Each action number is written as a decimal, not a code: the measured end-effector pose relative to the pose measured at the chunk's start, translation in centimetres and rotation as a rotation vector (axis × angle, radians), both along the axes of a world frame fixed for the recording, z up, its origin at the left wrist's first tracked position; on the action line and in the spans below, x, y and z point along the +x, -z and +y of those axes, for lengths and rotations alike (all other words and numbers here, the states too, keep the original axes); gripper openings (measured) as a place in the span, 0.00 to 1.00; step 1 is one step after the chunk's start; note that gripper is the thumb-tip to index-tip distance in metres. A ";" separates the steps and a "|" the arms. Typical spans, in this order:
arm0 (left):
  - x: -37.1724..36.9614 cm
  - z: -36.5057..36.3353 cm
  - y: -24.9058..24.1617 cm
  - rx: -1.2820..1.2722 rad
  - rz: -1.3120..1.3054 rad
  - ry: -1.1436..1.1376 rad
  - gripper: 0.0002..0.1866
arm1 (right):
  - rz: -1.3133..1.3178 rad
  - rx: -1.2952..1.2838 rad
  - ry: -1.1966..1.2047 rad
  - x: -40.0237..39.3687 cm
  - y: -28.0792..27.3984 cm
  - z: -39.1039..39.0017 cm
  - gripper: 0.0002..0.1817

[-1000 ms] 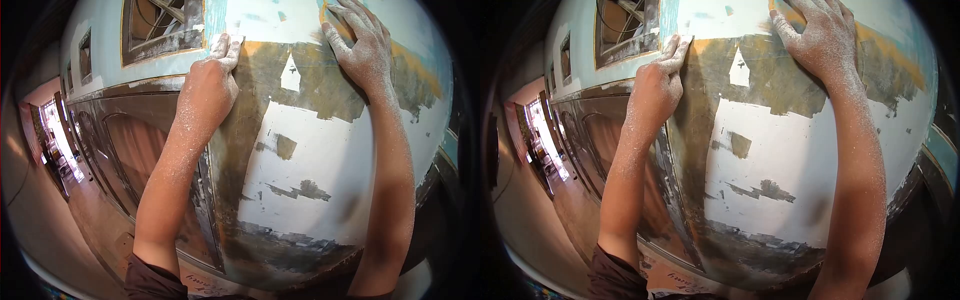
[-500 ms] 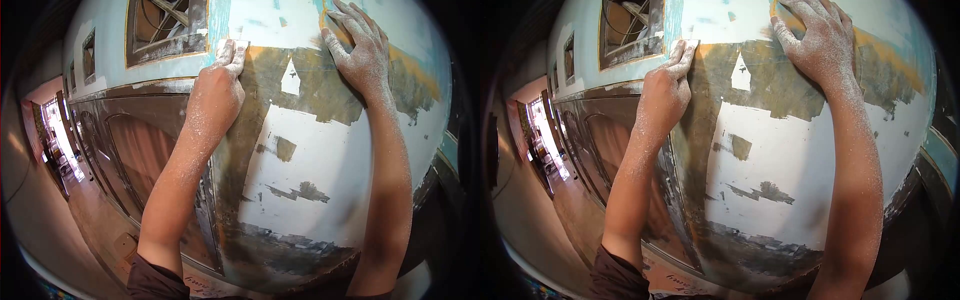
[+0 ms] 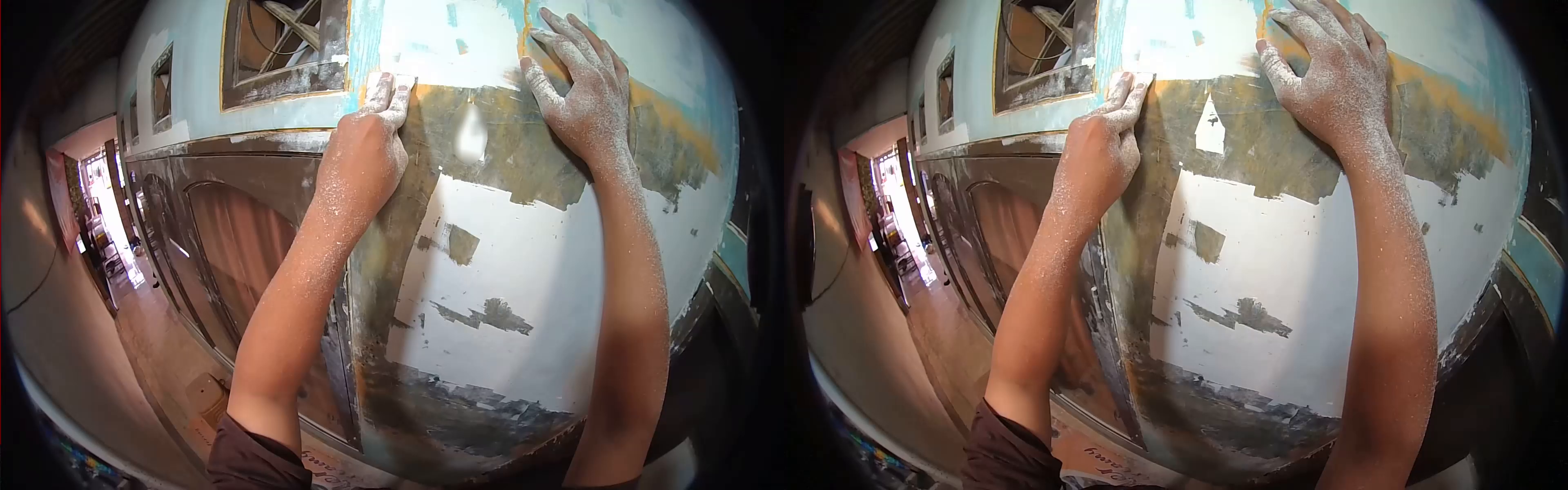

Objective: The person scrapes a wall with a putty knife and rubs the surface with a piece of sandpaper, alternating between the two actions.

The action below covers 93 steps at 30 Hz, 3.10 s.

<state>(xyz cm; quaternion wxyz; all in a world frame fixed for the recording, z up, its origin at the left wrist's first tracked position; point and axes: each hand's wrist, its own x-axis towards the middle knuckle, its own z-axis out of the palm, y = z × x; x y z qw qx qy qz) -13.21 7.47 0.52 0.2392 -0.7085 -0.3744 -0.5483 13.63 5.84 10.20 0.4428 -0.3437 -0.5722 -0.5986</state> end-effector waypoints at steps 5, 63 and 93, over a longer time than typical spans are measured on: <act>0.6 -0.6 0.1 -0.030 0.005 -0.036 0.29 | -0.055 0.112 0.040 0.2 0.2 0.6 0.22; 3.5 -1.0 0.5 0.054 -0.049 0.001 0.15 | 0.005 -0.030 -0.146 -1.8 1.2 -2.4 0.24; 4.5 -0.6 0.7 0.005 -0.054 0.032 0.11 | -0.121 -0.208 0.058 -0.1 1.4 -5.9 0.29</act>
